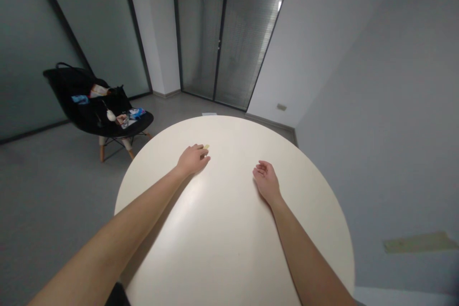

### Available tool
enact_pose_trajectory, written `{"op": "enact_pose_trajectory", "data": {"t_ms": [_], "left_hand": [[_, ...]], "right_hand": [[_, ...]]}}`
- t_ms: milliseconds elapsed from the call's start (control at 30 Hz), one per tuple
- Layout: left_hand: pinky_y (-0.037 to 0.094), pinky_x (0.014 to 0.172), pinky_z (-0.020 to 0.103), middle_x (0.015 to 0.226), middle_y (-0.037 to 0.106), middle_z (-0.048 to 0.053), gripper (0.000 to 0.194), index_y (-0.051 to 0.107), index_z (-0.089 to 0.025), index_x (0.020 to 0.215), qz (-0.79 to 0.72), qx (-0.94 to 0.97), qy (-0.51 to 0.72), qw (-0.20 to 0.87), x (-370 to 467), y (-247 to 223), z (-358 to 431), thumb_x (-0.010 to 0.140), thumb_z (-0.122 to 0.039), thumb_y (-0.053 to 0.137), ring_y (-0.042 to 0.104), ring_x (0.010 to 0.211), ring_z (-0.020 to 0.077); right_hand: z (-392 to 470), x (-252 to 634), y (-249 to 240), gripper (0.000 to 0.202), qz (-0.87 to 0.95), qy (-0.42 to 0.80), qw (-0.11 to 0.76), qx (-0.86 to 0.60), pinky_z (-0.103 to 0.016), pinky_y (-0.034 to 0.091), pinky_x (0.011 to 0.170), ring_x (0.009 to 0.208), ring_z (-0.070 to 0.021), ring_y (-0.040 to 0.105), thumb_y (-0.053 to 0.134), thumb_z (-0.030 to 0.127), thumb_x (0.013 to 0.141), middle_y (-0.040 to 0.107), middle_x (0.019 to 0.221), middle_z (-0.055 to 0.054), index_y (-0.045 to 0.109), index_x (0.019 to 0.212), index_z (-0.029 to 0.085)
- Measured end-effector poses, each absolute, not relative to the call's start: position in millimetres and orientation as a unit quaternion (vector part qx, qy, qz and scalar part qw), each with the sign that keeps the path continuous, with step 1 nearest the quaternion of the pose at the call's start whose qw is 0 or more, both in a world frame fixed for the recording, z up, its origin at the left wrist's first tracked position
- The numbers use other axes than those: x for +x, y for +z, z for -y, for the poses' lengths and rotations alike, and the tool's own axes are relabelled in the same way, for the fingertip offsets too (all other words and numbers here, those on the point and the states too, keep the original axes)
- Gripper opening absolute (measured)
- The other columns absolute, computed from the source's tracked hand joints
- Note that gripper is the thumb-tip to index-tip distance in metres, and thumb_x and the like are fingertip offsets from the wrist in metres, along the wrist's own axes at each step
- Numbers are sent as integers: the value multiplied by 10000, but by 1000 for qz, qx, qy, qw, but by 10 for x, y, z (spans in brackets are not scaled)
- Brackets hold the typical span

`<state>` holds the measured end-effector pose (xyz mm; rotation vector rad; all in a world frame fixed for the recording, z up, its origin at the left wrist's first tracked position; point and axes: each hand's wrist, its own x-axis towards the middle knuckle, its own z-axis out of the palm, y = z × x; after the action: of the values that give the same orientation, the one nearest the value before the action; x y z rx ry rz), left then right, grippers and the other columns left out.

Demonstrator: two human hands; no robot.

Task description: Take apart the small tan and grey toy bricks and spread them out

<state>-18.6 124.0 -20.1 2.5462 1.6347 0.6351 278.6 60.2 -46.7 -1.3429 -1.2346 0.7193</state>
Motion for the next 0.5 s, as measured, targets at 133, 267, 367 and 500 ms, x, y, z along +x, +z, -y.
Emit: {"op": "enact_pose_trajectory", "data": {"t_ms": [133,267,367,500], "left_hand": [[423,824,382,974,644,58,307,648,-235,775,-517,830,207,19,-206,-189,-1228,883,-437,444,567,957,255],[424,882,373,1018,649,52,288,672,-247,851,-506,837,205,42,-219,-178,-1211,881,-432,453,570,1000,245],[420,933,369,1069,650,48,286,680,-261,935,-484,851,198,59,-259,-177,-1171,884,-426,453,569,1055,240],[407,996,375,1163,635,43,300,675,-269,1009,-453,868,193,66,-355,-200,-1089,881,-436,461,529,1174,255]], "right_hand": [[-606,2792,-476,417,522,306,558,-568,-384,514,865,889,-174,609,642,335,720,572,1000,-51,505,1098,225],[-596,2781,-463,416,521,302,558,-571,-386,514,859,890,-177,611,643,330,715,578,1001,-51,507,1094,226],[-586,2775,-448,418,520,304,552,-576,-376,513,863,892,-173,609,639,333,719,569,1013,-54,501,1097,221],[-587,2777,-449,415,523,307,550,-574,-375,513,866,896,-173,604,637,318,726,561,1018,-57,492,1103,220]]}}
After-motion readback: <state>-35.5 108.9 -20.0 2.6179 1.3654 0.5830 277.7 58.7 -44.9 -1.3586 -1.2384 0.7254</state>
